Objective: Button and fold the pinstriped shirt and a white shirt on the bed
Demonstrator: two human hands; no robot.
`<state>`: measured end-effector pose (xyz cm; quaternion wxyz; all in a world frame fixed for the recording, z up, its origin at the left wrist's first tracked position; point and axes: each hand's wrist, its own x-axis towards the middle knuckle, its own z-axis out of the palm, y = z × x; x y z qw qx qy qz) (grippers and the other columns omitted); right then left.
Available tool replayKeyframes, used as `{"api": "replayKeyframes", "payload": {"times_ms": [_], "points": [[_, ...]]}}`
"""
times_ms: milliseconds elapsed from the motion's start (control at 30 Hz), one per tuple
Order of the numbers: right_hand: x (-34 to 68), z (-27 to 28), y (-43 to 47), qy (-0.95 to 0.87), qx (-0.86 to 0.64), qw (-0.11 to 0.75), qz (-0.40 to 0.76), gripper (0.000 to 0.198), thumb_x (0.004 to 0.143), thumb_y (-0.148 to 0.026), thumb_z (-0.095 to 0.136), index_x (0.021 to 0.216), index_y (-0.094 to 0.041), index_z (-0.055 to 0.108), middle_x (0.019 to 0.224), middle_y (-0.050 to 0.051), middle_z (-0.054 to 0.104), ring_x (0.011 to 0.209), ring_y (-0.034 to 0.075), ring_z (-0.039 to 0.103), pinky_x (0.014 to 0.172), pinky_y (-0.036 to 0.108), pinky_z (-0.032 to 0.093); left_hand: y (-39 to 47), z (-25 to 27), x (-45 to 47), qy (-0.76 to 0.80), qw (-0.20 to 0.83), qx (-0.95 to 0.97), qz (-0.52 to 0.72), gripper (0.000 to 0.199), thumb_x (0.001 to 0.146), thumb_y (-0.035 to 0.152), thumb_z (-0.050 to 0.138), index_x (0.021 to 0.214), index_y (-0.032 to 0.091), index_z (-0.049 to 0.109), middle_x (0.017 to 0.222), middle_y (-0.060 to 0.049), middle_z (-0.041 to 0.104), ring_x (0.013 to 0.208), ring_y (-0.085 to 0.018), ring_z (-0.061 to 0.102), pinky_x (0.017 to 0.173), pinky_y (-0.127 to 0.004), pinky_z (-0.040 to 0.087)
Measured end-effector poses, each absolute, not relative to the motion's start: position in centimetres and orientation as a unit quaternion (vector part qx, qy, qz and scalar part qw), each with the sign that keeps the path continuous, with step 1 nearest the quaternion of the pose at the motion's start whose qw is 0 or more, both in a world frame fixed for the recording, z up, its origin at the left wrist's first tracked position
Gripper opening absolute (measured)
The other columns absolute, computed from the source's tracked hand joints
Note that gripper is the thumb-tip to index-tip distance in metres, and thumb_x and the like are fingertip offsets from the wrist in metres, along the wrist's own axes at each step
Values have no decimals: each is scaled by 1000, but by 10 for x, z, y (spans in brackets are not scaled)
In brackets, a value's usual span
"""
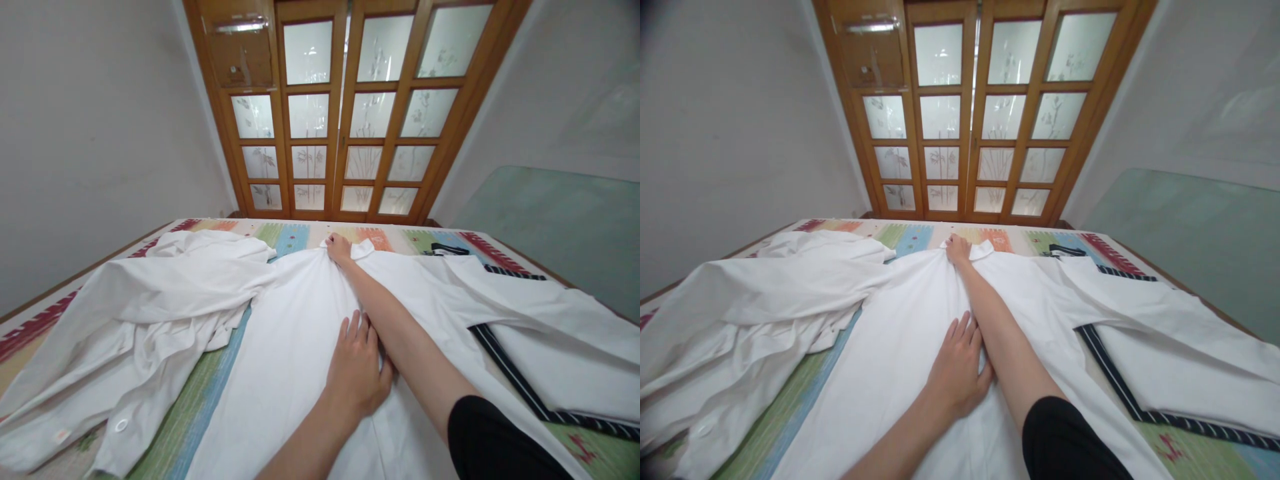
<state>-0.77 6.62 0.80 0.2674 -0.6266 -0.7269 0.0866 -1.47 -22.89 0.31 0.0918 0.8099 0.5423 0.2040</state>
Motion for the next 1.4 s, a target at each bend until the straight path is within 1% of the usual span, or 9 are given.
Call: {"api": "replayKeyframes", "payload": {"times_ms": [133, 267, 367, 533, 700, 900, 1000, 1133, 1400], "points": [[-8, 11, 58, -733, -623, 266, 62, 26, 94, -28, 43, 102, -22, 67, 111, 9, 69, 107, 25, 56, 90, 35, 38, -228, 1, -14, 547, 76, 809, 201, 62, 97, 44, 32, 149, 11, 33, 156, -11, 33, 147, -26, 20, 121, -46, 20], [-7, 11, 45, -765, -591, 255, 31, 39, 91, -23, 41, 125, -18, 59, 126, 12, 64, 118, 28, 49, 101, 40, 34, -228, 0, -14, 551, 74, 806, 201, 62, 98, 46, 28, 150, 13, 33, 157, -10, 30, 147, -28, 20, 120, -49, 23], [-2, 10, 36, -792, -564, 230, 23, 50, 92, -26, 38, 139, -11, 47, 142, 14, 52, 130, 29, 42, 110, 41, 26, -227, -2, -15, 544, 68, 814, 191, 62, 98, 47, 26, 150, 13, 34, 158, -9, 29, 148, -27, 18, 120, -49, 22], [21, 4, 14, -822, -541, 176, 6, 57, 97, -34, 33, 147, -7, 36, 157, 16, 29, 145, 31, 22, 117, 45, 12, -225, -8, -16, 537, 37, 825, 174, 62, 97, 46, 30, 149, 13, 35, 156, -10, 32, 148, -27, 17, 120, -50, 22], [50, -1, -17, -807, -575, 129, 36, 70, 97, -42, 34, 148, 6, 27, 158, 26, 15, 148, 34, 11, 117, 45, 12, -224, -8, -15, 535, 27, 827, 173, 60, 97, 45, 33, 147, 11, 38, 155, -12, 34, 147, -27, 20, 119, -49, 23], [72, -5, -31, -840, -528, 104, 74, 66, 99, -49, 27, 147, -5, 35, 157, 21, 25, 147, 29, 21, 117, 43, 16, -225, -3, -14, 538, 24, 824, 177, 58, 97, 43, 35, 145, 11, 42, 153, -13, 37, 146, -28, 23, 119, -51, 24], [71, -2, -25, -835, -530, 138, 52, 60, 100, -44, 26, 143, -5, 42, 154, 21, 31, 146, 29, 23, 117, 45, 16, -226, -3, -14, 540, 27, 823, 176, 58, 97, 43, 35, 145, 11, 42, 153, -13, 36, 146, -28, 23, 119, -50, 24], [57, 3, -9, -829, -527, 185, 6, 56, 101, -38, 27, 144, -4, 39, 155, 19, 31, 147, 27, 20, 118, 43, 14, -226, -4, -14, 540, 33, 821, 183, 59, 96, 44, 34, 145, 12, 42, 153, -13, 36, 147, -28, 22, 119, -50, 24], [33, 11, 9, -796, -583, 163, 17, 45, 99, -33, 30, 128, -10, 57, 138, 18, 55, 131, 27, 46, 108, 37, 31, -225, -5, -14, 541, 54, 819, 182, 62, 97, 46, 29, 147, 11, 39, 155, -12, 34, 147, -29, 20, 120, -50, 20]]}}
